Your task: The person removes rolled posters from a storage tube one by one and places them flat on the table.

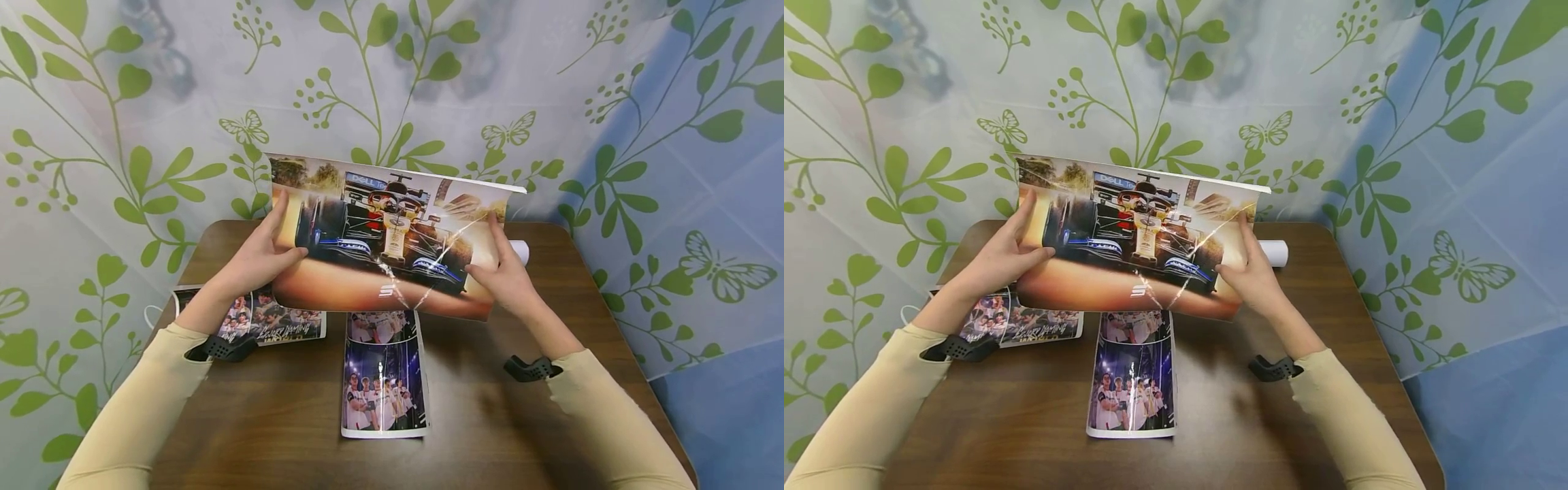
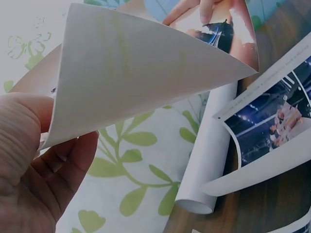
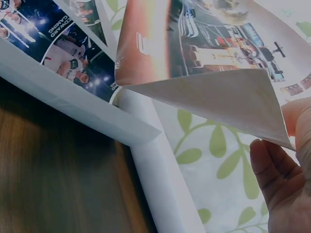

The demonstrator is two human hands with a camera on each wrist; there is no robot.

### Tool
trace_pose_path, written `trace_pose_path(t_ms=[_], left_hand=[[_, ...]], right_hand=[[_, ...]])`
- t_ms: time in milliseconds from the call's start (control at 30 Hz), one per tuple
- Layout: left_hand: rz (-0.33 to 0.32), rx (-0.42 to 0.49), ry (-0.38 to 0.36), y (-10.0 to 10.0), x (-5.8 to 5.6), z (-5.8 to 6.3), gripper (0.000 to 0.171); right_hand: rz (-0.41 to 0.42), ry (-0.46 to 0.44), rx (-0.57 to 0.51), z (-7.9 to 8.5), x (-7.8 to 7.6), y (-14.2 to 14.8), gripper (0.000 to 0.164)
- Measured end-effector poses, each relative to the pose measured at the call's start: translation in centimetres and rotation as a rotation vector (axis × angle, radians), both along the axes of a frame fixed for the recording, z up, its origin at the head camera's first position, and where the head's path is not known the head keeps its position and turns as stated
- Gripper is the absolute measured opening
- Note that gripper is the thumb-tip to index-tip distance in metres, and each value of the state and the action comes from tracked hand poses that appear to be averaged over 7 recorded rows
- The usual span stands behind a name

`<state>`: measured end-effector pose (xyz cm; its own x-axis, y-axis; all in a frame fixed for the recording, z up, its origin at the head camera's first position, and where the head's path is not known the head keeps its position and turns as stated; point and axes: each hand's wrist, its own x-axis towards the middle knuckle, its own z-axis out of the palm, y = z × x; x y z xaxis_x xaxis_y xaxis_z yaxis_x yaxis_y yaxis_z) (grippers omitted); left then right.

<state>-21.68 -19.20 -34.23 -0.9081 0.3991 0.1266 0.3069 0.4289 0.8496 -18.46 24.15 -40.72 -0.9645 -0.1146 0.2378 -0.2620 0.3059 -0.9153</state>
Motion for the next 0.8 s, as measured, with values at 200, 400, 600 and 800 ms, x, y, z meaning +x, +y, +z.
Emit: trace_pose_path(t_ms=[200,400,600,800], left_hand=[[-0.033,0.007,0.028,0.8,0.0,0.3,0.104],[-0.077,0.061,0.008,1.8,-0.1,0.0,0.104],[-0.105,0.052,-0.015,2.9,-0.3,-0.4,0.104],[-0.168,0.017,-0.062,5.1,0.2,-0.8,0.102]], right_hand=[[-0.023,0.001,0.012,0.4,0.6,0.7,0.102],[-0.072,0.002,0.085,-1.4,0.3,2.3,0.105],[-0.063,0.031,0.102,-2.7,0.1,4.6,0.106],[-0.043,-0.003,0.228,-3.4,0.6,7.7,0.103]])
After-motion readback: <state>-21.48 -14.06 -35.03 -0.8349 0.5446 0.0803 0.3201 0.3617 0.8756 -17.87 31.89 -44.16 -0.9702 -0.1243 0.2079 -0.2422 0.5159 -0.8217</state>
